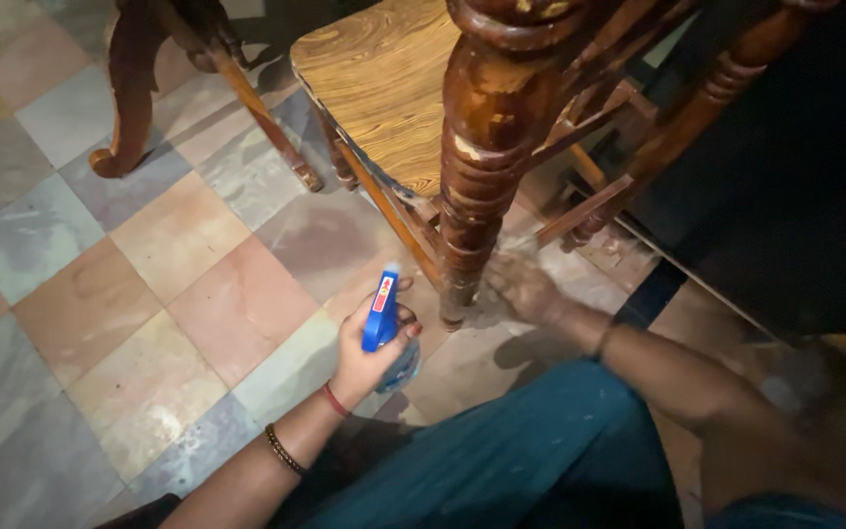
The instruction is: The person sprays a cleaning solution from a blue bottle onto a wooden chair and wipes the seat and legs with a cloth. The person moves around the chair to clean different parts, including the seat, legs, and backrest.
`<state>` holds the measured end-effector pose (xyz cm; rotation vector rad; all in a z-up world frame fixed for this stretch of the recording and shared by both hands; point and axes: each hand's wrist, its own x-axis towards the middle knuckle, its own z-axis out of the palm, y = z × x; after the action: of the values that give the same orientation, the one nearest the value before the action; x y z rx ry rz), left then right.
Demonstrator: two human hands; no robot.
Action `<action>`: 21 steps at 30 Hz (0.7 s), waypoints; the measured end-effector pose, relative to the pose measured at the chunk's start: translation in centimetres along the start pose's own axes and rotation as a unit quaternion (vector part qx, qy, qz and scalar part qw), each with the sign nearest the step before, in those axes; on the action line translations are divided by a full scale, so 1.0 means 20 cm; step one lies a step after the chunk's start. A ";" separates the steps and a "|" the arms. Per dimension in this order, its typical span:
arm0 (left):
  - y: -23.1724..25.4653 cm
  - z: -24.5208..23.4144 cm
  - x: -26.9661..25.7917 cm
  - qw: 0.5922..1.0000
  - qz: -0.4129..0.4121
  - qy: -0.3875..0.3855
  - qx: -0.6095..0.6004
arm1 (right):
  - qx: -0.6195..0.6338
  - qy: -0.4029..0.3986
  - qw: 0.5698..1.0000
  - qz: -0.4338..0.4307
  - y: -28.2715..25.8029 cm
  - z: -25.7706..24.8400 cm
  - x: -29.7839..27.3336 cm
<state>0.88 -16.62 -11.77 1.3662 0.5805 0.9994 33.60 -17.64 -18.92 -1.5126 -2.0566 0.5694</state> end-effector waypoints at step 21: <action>0.12 0.03 -0.03 0.998 0.019 -0.051 -0.036 | -0.219 0.238 0.929 -0.182 0.04 -0.09 0.08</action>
<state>0.50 -17.57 -9.38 1.3610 0.4397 0.9667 34.96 -15.92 -17.67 -1.2695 -2.0607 -0.3948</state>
